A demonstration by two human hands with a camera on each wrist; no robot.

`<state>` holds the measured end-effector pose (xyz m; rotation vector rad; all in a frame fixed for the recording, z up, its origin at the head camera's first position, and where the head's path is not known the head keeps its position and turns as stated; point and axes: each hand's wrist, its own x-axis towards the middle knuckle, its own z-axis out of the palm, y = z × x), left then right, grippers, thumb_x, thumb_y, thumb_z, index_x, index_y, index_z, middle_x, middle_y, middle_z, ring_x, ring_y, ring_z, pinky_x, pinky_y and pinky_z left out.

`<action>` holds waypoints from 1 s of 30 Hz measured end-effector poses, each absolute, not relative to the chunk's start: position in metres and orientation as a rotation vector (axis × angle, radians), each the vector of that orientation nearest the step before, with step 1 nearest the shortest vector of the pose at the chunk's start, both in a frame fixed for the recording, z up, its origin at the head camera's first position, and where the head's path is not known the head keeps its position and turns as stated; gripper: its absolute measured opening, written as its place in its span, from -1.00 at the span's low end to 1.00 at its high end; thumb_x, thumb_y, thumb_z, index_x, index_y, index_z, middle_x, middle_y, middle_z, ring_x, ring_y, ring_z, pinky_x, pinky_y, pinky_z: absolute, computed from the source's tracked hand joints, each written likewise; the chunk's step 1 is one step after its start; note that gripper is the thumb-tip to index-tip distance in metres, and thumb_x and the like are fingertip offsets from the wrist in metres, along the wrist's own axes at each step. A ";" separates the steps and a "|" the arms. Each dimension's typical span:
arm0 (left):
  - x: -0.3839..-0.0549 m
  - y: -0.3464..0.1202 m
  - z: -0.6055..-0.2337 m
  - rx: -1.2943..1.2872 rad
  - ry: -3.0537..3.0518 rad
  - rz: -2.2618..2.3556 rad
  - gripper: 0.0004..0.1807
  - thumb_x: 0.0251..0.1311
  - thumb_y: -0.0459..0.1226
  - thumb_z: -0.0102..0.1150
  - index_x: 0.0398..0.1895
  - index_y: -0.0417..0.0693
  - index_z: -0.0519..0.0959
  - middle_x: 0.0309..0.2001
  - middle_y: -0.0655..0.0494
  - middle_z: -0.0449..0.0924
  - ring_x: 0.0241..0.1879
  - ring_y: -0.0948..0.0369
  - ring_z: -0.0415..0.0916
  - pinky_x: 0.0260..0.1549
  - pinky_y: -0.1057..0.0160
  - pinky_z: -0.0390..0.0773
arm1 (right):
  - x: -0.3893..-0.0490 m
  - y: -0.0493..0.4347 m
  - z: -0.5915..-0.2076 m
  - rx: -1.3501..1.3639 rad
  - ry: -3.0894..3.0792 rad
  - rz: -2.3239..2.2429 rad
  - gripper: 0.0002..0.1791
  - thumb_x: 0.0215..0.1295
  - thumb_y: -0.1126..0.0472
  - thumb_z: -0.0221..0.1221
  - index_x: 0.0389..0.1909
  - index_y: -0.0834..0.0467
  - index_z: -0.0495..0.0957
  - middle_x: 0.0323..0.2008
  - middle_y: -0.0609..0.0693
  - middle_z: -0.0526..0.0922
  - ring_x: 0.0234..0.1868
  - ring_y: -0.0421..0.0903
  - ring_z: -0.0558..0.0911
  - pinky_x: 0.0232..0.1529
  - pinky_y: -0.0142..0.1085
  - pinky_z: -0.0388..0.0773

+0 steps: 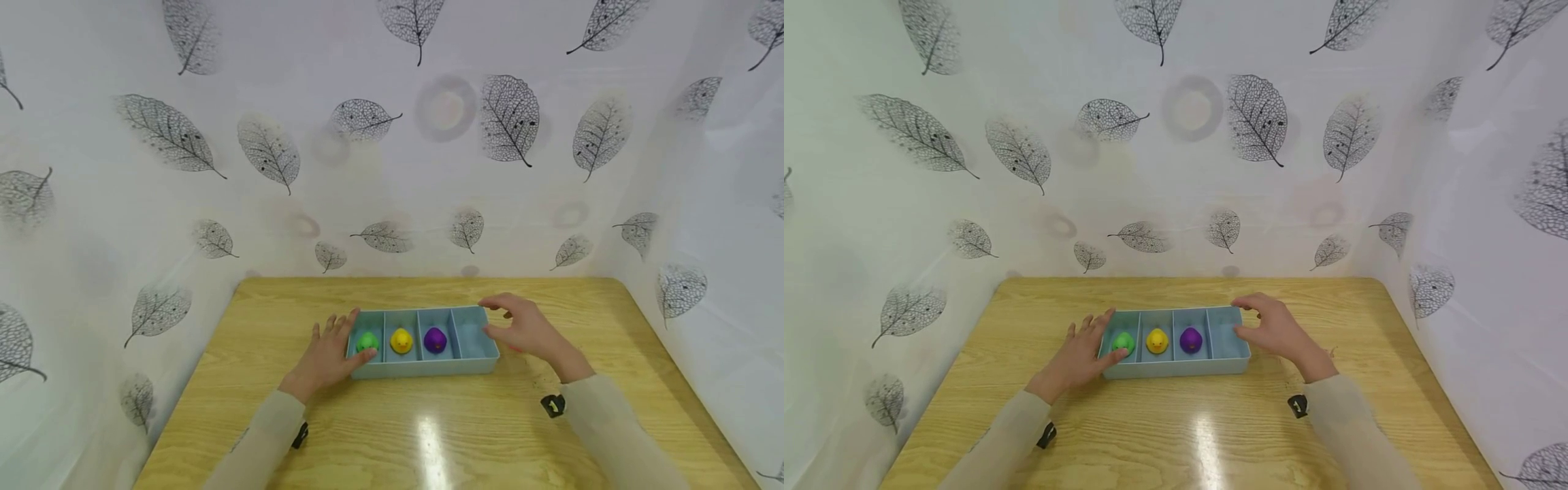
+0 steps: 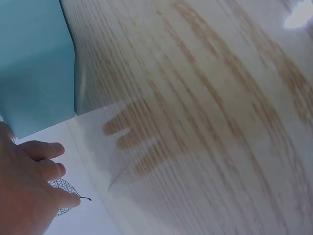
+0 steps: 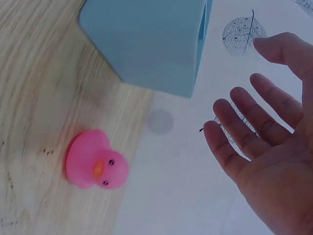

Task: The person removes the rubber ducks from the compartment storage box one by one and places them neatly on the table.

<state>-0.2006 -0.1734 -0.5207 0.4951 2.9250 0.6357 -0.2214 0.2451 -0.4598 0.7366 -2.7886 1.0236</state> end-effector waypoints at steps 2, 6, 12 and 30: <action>-0.200 -0.173 -0.520 0.493 2.923 0.631 0.08 0.41 0.37 0.02 0.76 0.12 -0.17 0.64 -0.29 0.11 0.66 -0.32 -0.09 0.53 -0.53 -0.20 | -0.222 0.240 -0.460 0.769 -2.774 1.035 -0.51 0.27 0.22 0.43 0.22 0.24 0.65 0.11 0.19 0.73 0.08 0.20 0.68 -0.01 0.06 0.67; -0.200 -0.173 -0.521 0.500 2.931 0.621 0.08 0.41 0.38 0.01 0.76 0.11 -0.16 0.64 -0.29 0.12 0.66 -0.32 -0.07 0.52 -0.54 -0.19 | -0.224 0.230 -0.461 0.814 -2.763 1.074 -0.50 0.27 0.24 0.44 0.21 0.27 0.64 0.07 0.22 0.73 0.05 0.21 0.69 -0.02 0.05 0.69; -0.200 -0.173 -0.520 0.503 2.935 0.620 0.08 0.41 0.38 0.02 0.76 0.11 -0.16 0.63 -0.28 0.14 0.65 -0.33 -0.06 0.52 -0.54 -0.17 | -0.226 0.217 -0.465 0.838 -2.784 1.164 -0.47 0.27 0.26 0.43 0.24 0.32 0.61 0.07 0.25 0.72 0.06 0.23 0.67 0.01 0.12 0.67; -0.199 -0.174 -0.518 0.512 2.930 0.647 0.07 0.43 0.36 0.02 0.76 0.08 -0.15 0.62 -0.28 0.17 0.65 -0.34 -0.03 0.51 -0.55 -0.15 | -0.227 0.191 -0.480 0.928 -2.882 1.125 -0.43 0.28 0.20 0.39 0.27 0.33 0.58 0.16 0.29 0.69 0.08 0.27 0.68 0.07 0.19 0.67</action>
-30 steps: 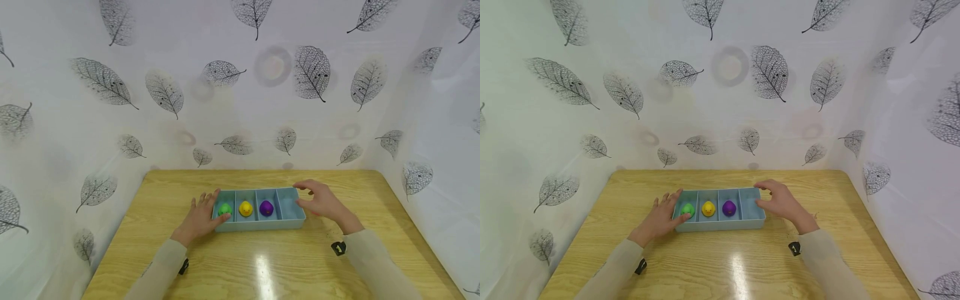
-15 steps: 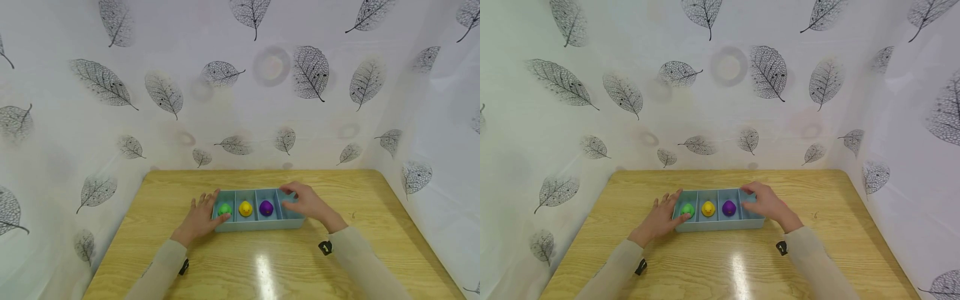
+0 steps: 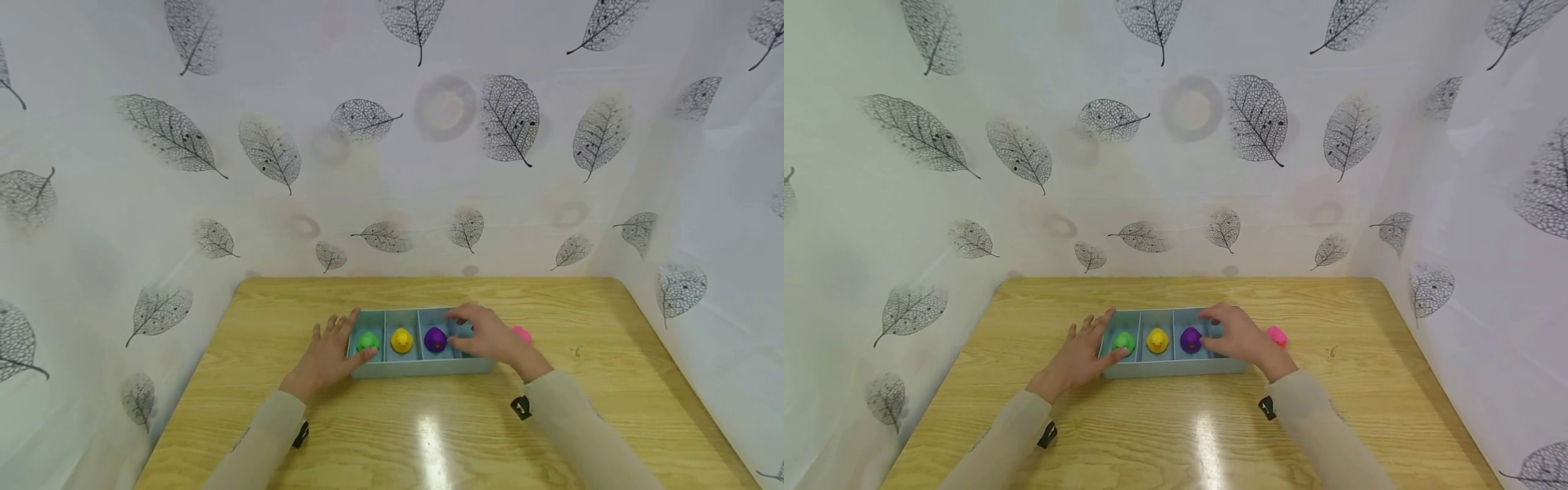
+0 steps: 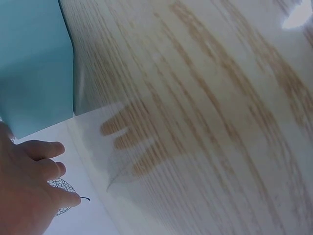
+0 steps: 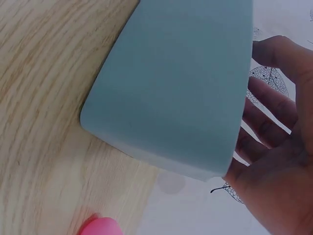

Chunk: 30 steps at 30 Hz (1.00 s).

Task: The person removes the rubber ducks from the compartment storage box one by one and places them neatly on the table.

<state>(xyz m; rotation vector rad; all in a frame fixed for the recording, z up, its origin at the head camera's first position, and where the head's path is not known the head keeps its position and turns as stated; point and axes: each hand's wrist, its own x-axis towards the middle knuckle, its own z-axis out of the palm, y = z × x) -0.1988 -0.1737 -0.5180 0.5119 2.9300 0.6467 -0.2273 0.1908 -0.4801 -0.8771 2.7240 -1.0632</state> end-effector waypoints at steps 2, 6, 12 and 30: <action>-0.199 -0.174 -0.518 0.515 2.929 0.645 0.07 0.43 0.36 0.02 0.76 0.08 -0.15 0.63 -0.27 0.17 0.65 -0.34 -0.03 0.51 -0.54 -0.14 | -0.228 0.189 -0.481 -0.897 2.728 -1.038 -0.45 0.28 0.20 0.39 0.26 0.33 0.58 0.16 0.27 0.70 0.08 0.26 0.68 0.08 0.17 0.67; -0.199 -0.174 -0.519 0.513 2.928 0.650 0.07 0.42 0.37 0.01 0.76 0.10 -0.16 0.63 -0.26 0.15 0.65 -0.33 -0.04 0.51 -0.54 -0.14 | -0.230 0.185 -0.484 -0.934 2.724 -0.993 -0.45 0.28 0.21 0.39 0.25 0.34 0.59 0.18 0.24 0.70 0.13 0.25 0.67 0.15 0.17 0.65; -0.200 -0.174 -0.522 0.503 2.928 0.655 0.08 0.43 0.38 0.00 0.76 0.10 -0.17 0.64 -0.25 0.13 0.65 -0.33 -0.06 0.52 -0.53 -0.14 | -0.231 0.180 -0.489 -0.932 2.740 -0.906 -0.45 0.27 0.22 0.39 0.27 0.30 0.60 0.25 0.21 0.66 0.23 0.24 0.65 0.25 0.17 0.61; -0.199 -0.174 -0.522 0.517 2.943 0.672 0.08 0.42 0.36 0.03 0.76 0.04 -0.12 0.65 -0.23 0.13 0.64 -0.35 -0.02 0.51 -0.54 -0.12 | -0.238 0.166 -0.497 -0.953 2.844 -0.690 -0.42 0.14 0.21 0.49 0.19 0.32 0.63 0.21 0.24 0.67 0.23 0.24 0.66 0.32 0.13 0.57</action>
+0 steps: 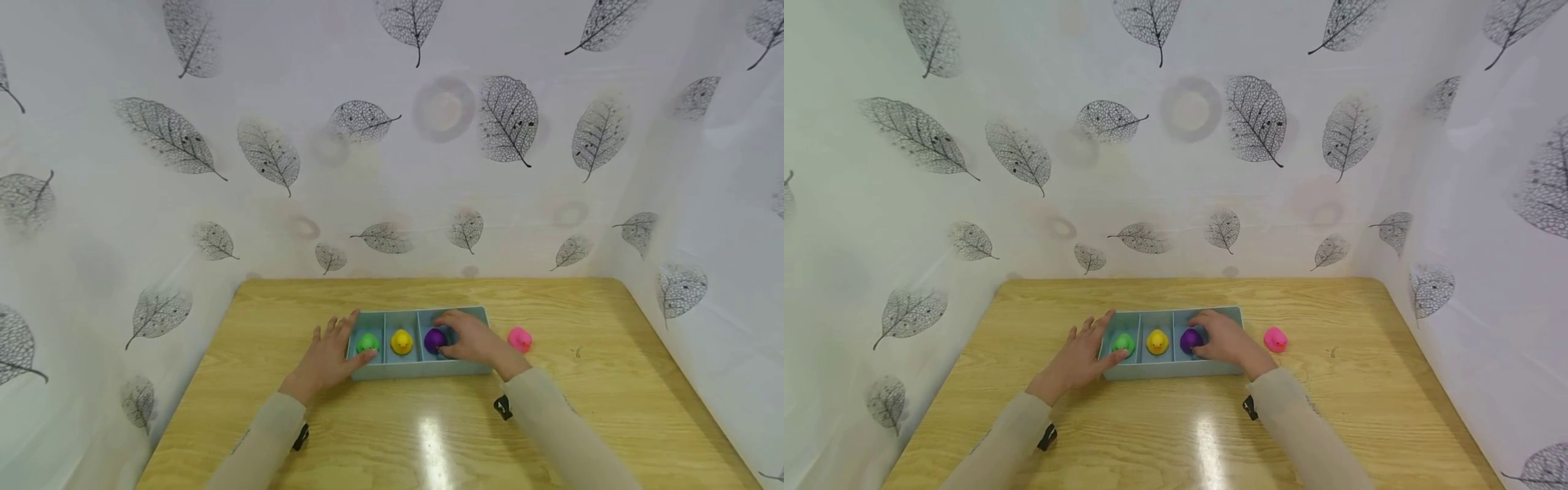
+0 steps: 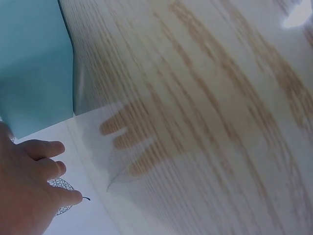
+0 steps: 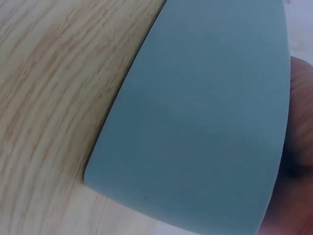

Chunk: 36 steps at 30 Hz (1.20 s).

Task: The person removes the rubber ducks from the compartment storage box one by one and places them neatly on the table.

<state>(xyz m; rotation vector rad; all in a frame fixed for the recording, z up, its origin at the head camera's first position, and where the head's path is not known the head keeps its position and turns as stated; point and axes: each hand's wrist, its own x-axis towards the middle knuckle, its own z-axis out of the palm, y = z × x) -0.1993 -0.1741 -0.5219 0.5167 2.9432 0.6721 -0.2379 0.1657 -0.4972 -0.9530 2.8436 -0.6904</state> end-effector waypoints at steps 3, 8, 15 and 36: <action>-0.200 -0.174 -0.521 0.517 2.951 0.675 0.08 0.42 0.37 0.02 0.76 0.04 -0.11 0.65 -0.21 0.13 0.64 -0.35 -0.02 0.51 -0.54 -0.12 | -0.239 0.162 -0.494 -0.923 2.839 -0.678 -0.42 0.15 0.23 0.49 0.20 0.32 0.63 0.23 0.25 0.65 0.25 0.26 0.64 0.34 0.14 0.55; -0.201 -0.175 -0.518 0.510 2.943 0.665 0.08 0.43 0.37 0.01 0.76 0.07 -0.16 0.66 -0.18 0.11 0.65 -0.33 -0.04 0.52 -0.53 -0.13 | -0.240 0.155 -0.488 -0.839 2.816 -0.629 -0.39 0.17 0.22 0.50 0.25 0.30 0.61 0.29 0.25 0.61 0.30 0.28 0.61 0.39 0.15 0.50; -0.201 -0.175 -0.518 0.513 2.922 0.687 0.07 0.44 0.35 0.02 0.76 0.07 -0.16 0.67 -0.18 0.10 0.65 -0.34 -0.05 0.52 -0.54 -0.14 | -0.239 0.150 -0.489 -0.760 2.802 -0.565 -0.34 0.17 0.19 0.53 0.30 0.26 0.60 0.33 0.24 0.59 0.32 0.26 0.60 0.40 0.15 0.49; -0.197 -0.174 -0.518 0.515 2.897 0.720 0.08 0.43 0.35 0.02 0.76 0.10 -0.20 0.66 -0.20 0.10 0.65 -0.34 -0.05 0.52 -0.52 -0.13 | -0.240 0.143 -0.496 -0.698 2.826 -0.456 -0.34 0.15 0.16 0.54 0.26 0.27 0.60 0.26 0.23 0.66 0.25 0.25 0.65 0.33 0.13 0.56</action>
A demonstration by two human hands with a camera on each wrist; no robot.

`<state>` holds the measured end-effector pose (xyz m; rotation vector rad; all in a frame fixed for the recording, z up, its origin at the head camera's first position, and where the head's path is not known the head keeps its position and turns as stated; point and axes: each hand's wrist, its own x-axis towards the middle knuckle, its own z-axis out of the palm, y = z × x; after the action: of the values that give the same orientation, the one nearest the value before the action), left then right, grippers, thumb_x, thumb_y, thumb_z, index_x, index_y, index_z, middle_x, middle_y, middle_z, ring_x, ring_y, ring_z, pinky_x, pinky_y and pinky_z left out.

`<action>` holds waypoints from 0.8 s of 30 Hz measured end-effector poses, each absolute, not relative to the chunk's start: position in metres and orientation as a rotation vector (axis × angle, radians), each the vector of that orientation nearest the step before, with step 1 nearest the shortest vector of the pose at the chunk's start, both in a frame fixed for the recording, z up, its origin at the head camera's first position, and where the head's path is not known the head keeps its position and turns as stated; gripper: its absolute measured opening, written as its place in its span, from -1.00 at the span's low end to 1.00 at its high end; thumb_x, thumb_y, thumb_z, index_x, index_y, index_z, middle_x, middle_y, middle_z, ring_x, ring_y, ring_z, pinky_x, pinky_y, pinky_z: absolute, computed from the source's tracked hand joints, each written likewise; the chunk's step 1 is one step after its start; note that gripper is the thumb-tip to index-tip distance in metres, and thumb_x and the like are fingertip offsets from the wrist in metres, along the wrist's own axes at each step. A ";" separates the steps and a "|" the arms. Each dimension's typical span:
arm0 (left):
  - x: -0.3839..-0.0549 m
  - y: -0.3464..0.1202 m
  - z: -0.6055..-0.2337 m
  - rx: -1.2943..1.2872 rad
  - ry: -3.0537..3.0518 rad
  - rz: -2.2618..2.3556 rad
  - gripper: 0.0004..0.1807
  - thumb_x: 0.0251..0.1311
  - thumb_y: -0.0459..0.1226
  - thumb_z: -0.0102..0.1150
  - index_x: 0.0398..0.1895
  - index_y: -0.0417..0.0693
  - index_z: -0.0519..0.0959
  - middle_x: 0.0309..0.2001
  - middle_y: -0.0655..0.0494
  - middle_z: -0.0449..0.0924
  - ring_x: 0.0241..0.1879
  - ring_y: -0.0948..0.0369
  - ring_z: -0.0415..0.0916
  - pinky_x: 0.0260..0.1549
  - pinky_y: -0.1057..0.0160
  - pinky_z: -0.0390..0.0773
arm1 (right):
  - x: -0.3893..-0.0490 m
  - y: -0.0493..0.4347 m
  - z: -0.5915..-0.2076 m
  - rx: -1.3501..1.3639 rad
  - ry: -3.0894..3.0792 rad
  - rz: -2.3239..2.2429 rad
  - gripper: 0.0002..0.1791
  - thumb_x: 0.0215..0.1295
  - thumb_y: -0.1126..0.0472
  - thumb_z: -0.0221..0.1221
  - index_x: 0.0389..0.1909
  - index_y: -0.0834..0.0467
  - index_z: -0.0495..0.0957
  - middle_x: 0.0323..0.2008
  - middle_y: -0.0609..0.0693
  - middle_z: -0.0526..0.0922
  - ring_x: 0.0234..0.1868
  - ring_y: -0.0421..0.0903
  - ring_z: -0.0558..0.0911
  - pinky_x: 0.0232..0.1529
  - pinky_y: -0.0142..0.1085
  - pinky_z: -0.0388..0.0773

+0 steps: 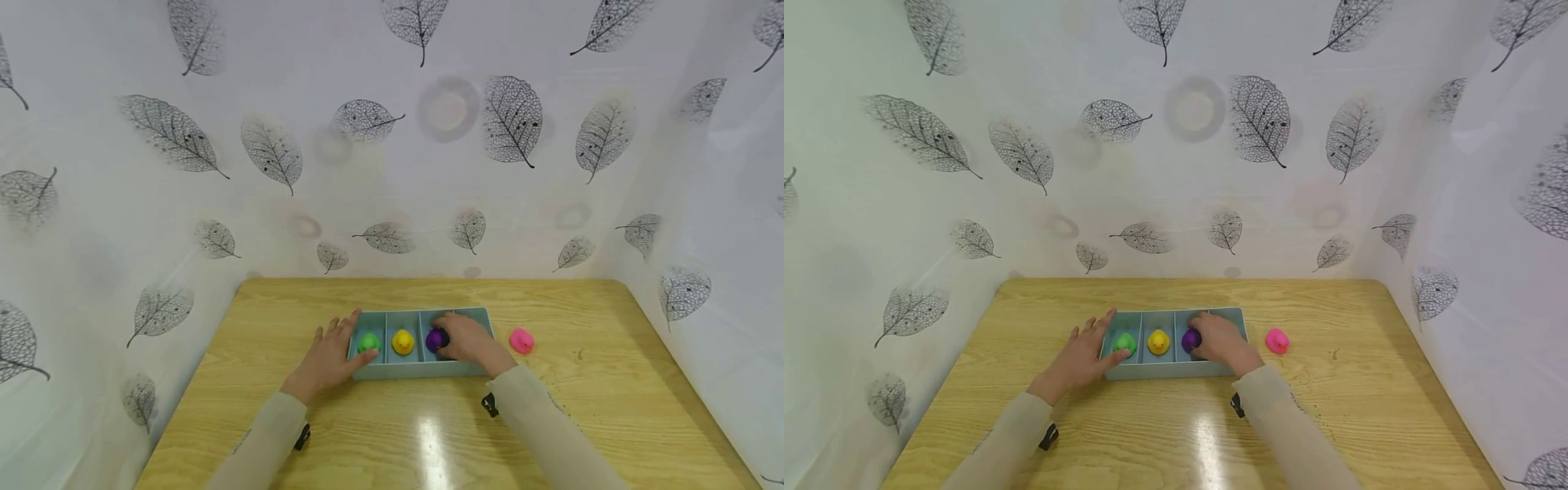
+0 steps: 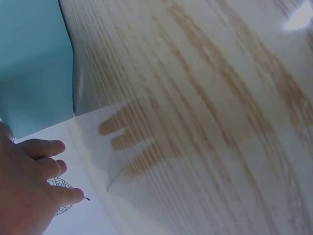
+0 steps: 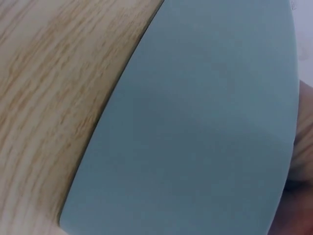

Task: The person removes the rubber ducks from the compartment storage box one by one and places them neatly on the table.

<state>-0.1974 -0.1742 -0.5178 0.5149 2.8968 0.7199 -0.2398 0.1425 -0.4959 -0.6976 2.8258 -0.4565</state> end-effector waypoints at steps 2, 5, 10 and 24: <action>-0.198 -0.174 -0.519 0.518 2.900 0.727 0.07 0.44 0.34 0.02 0.76 0.08 -0.18 0.66 -0.20 0.11 0.65 -0.35 -0.05 0.52 -0.53 -0.14 | -0.239 0.143 -0.495 -0.700 2.829 -0.455 -0.34 0.15 0.17 0.54 0.27 0.28 0.60 0.25 0.23 0.66 0.25 0.25 0.65 0.33 0.13 0.56; -0.198 -0.174 -0.519 0.521 2.909 0.730 0.07 0.44 0.34 0.03 0.76 0.05 -0.15 0.66 -0.18 0.11 0.64 -0.35 -0.04 0.51 -0.54 -0.13 | -0.239 0.144 -0.495 -0.698 2.831 -0.460 -0.35 0.17 0.17 0.53 0.27 0.28 0.60 0.25 0.24 0.66 0.25 0.25 0.65 0.33 0.13 0.56; -0.198 -0.174 -0.520 0.515 2.914 0.716 0.07 0.44 0.34 0.03 0.76 0.04 -0.15 0.67 -0.16 0.10 0.64 -0.35 -0.03 0.51 -0.54 -0.12 | -0.240 0.145 -0.495 -0.723 2.833 -0.460 -0.36 0.17 0.15 0.52 0.25 0.29 0.60 0.22 0.24 0.68 0.22 0.25 0.66 0.30 0.13 0.57; -0.198 -0.174 -0.521 0.506 2.912 0.720 0.06 0.44 0.34 0.02 0.76 0.06 -0.16 0.68 -0.16 0.08 0.64 -0.36 -0.04 0.52 -0.53 -0.13 | -0.239 0.149 -0.498 -0.734 2.821 -0.519 -0.36 0.19 0.15 0.51 0.28 0.26 0.60 0.22 0.22 0.67 0.20 0.22 0.67 0.28 0.12 0.60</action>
<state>-0.1976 -0.1739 -0.5207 0.5063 2.9117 0.7203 -0.2390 0.1486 -0.4985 -0.7343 2.8208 -0.5187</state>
